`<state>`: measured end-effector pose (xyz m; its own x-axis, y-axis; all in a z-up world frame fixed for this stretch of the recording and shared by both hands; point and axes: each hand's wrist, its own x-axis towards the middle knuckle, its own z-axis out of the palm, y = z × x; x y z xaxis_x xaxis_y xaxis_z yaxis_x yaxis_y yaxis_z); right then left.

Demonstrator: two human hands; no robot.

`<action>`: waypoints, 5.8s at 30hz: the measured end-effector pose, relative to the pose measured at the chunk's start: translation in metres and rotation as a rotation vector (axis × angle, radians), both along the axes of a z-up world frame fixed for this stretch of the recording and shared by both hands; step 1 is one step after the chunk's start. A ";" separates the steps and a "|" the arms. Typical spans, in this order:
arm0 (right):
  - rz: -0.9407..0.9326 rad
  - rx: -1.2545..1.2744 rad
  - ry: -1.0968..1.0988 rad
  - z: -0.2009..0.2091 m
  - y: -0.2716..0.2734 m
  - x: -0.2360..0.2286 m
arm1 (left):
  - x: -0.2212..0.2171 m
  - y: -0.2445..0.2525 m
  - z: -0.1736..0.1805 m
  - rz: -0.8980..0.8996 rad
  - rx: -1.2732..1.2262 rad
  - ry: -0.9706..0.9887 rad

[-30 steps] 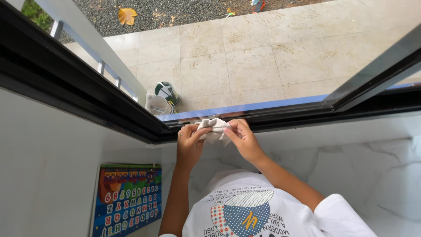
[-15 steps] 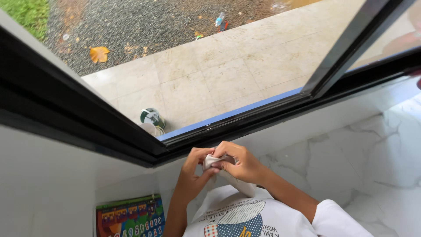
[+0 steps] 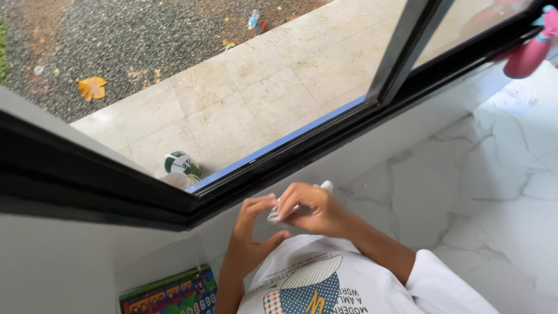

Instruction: The person cleans the glass and frame of a sliding door using a cloth, wiping the glass and rubbing along the bottom track and frame.

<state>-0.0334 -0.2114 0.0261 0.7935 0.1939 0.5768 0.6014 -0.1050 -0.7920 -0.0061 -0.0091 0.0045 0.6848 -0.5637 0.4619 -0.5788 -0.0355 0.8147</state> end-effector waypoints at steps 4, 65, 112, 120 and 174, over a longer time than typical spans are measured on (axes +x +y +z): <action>0.022 0.086 0.121 -0.002 0.007 -0.012 | -0.007 0.002 -0.014 0.063 0.037 0.134; -0.093 -0.535 -0.127 0.018 -0.084 -0.002 | -0.015 0.088 0.019 0.342 0.245 -0.113; -0.933 -0.898 -0.571 -0.236 0.015 0.124 | 0.106 -0.060 -0.206 1.206 0.523 -0.928; -0.910 -0.906 -0.524 -0.238 -0.043 0.123 | 0.106 -0.112 -0.217 1.153 0.540 -0.926; -0.810 -0.988 -0.850 -0.171 0.106 0.139 | 0.130 0.055 -0.183 1.246 0.506 -1.076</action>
